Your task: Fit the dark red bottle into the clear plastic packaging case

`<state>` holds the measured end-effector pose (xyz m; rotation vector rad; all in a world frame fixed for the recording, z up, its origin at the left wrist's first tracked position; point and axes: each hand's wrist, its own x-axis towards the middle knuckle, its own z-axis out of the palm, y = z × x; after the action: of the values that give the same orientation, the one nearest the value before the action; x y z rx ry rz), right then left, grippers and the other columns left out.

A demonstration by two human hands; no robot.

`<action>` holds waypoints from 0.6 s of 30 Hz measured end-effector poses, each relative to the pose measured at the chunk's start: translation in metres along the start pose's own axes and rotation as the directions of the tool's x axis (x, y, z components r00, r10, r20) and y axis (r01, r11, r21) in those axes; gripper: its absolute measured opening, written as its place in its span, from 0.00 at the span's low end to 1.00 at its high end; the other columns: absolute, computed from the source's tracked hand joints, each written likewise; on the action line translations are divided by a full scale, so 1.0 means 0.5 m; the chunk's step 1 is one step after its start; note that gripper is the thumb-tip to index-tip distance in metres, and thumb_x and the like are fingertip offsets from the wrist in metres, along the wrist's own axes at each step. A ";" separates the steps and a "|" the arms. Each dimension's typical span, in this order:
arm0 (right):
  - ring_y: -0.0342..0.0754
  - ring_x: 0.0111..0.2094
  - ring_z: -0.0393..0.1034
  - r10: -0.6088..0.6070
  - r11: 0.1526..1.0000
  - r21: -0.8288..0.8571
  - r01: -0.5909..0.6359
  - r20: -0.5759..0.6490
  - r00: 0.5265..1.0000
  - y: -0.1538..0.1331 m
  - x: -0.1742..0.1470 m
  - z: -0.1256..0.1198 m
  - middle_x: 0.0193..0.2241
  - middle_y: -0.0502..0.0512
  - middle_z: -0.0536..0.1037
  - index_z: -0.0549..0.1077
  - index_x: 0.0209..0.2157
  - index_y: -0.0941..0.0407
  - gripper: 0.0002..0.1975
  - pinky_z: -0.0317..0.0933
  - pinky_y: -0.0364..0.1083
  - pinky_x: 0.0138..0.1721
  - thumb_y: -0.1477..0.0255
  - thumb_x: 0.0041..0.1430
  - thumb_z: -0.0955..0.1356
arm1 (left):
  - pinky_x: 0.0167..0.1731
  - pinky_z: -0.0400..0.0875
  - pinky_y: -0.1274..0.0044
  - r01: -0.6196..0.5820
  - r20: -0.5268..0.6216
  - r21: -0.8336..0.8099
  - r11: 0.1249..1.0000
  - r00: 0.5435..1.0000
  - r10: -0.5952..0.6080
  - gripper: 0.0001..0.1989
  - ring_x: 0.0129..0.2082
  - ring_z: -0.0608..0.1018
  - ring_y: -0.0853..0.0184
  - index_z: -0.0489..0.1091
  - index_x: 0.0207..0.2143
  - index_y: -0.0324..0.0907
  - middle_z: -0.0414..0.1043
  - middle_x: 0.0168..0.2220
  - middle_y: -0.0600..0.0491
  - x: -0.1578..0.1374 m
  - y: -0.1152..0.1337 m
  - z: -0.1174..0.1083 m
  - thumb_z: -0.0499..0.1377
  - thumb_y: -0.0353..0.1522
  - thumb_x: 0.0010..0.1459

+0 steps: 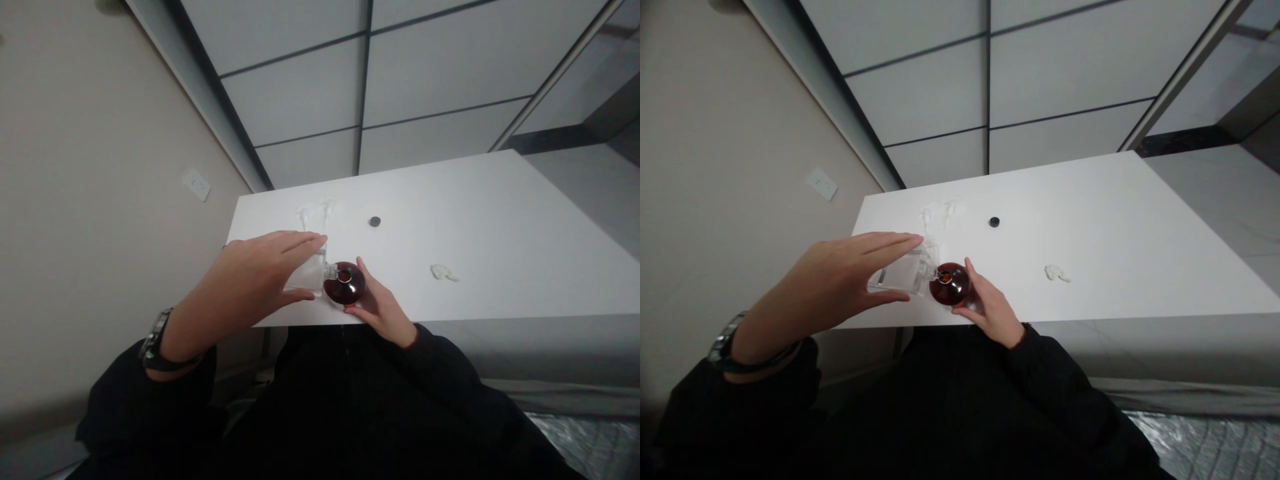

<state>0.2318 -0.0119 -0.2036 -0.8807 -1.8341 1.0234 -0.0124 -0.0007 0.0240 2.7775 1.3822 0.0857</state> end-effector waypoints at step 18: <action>0.65 0.72 0.64 -0.042 0.999 -0.029 0.041 -0.016 0.999 0.007 -0.002 0.000 0.74 0.63 0.63 0.40 0.79 0.42 0.51 0.61 0.68 0.70 0.60 0.67 0.75 | 0.51 0.81 0.66 -0.018 0.146 0.234 0.972 0.989 -0.017 0.32 0.62 0.80 0.51 0.66 0.68 0.46 0.74 0.66 0.44 0.019 0.036 -0.041 0.70 0.38 0.64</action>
<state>0.2330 -0.0111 -0.2072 -0.8627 -1.8496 0.9632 0.0066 -0.0037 0.0460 2.8974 1.4406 -0.2969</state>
